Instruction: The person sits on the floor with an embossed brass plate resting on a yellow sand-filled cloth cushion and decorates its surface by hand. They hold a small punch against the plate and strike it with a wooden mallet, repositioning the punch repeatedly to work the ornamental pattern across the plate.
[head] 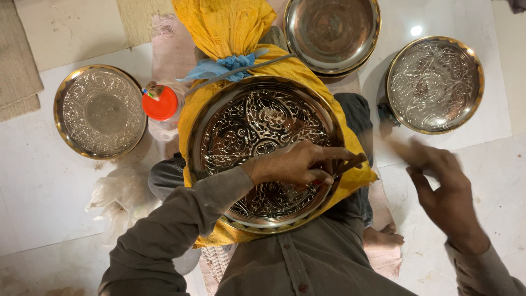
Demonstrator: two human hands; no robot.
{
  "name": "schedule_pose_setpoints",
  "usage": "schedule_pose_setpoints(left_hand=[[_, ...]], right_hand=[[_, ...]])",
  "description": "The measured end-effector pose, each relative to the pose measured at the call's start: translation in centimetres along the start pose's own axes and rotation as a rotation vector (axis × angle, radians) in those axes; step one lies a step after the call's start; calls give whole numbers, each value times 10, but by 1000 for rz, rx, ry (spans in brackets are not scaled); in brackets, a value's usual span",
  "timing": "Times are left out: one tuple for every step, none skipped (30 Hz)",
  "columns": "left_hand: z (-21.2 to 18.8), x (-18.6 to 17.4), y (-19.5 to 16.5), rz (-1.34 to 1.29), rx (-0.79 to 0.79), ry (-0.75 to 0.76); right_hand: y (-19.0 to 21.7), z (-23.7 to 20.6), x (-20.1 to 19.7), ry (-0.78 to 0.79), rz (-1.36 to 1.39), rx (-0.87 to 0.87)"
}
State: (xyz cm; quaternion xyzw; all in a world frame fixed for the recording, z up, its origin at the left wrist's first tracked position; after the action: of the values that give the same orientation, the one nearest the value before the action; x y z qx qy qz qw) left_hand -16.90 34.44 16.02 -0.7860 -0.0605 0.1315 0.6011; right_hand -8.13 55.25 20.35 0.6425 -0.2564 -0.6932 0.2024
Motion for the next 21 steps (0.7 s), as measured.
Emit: schedule_pose_setpoints(left_hand=[[1,2,6,-5,-57,17],[1,4,12,-13,-114,35],[0,0,0,-30,20,-19],[-4,-6,-12,-44,158,-70],[-8,-11,-23,-55,300,-118],[-7,-13,-16,-91,245,-124],[-7,-15,-8,-129,187,-128],[-8,-16,0,-163,127,-132],[-9,-17,1,-110,127,-150],[-11,-18,2,-56,127,-167],[-12,-18,2,-4,129,-180],[-12,-16,0,36,145,-196],[-13,-14,-3,75,162,-214],[-13,-13,-5,116,176,-233],[-14,-11,-6,103,194,-229],[-14,-10,-7,88,212,-226],[-15,-9,-9,74,231,-221],[-14,-9,-7,75,208,-217],[-14,-9,-5,76,184,-215],[-14,-9,-3,79,160,-212],[-13,-10,-1,104,135,-223]], right_hand=[[1,-1,-1,3,-42,-16],[2,-2,-1,8,-83,-30],[2,-4,-1,12,-123,-43],[-10,-6,3,28,-2,69],[-22,-8,8,42,118,178],[-32,-13,14,60,238,290],[-28,-12,14,58,277,250],[-23,-11,15,55,317,209],[-17,-9,15,52,359,163],[-12,-8,15,69,305,139],[-7,-7,15,86,250,119],[-1,-6,14,102,192,100],[1,-5,14,132,169,121],[3,-3,16,162,147,140],[5,-2,17,193,124,159],[8,0,17,201,114,158],[10,2,16,207,104,158],[12,3,16,213,93,156],[11,4,16,225,83,168],[8,5,16,234,73,180],[5,5,15,241,62,192]])
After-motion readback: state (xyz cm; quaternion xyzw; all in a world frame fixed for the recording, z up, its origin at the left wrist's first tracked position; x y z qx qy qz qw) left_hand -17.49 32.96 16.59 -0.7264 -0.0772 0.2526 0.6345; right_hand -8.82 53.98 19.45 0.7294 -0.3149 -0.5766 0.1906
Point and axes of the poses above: each hand's wrist, its own z-axis towards the middle knuckle, its own x-axis out of the palm, y = z × x, the point moved 10 cm from there along z, towards the middle knuckle, and after that the axes turned 4 degrees about -x, right-handed, at the moved point
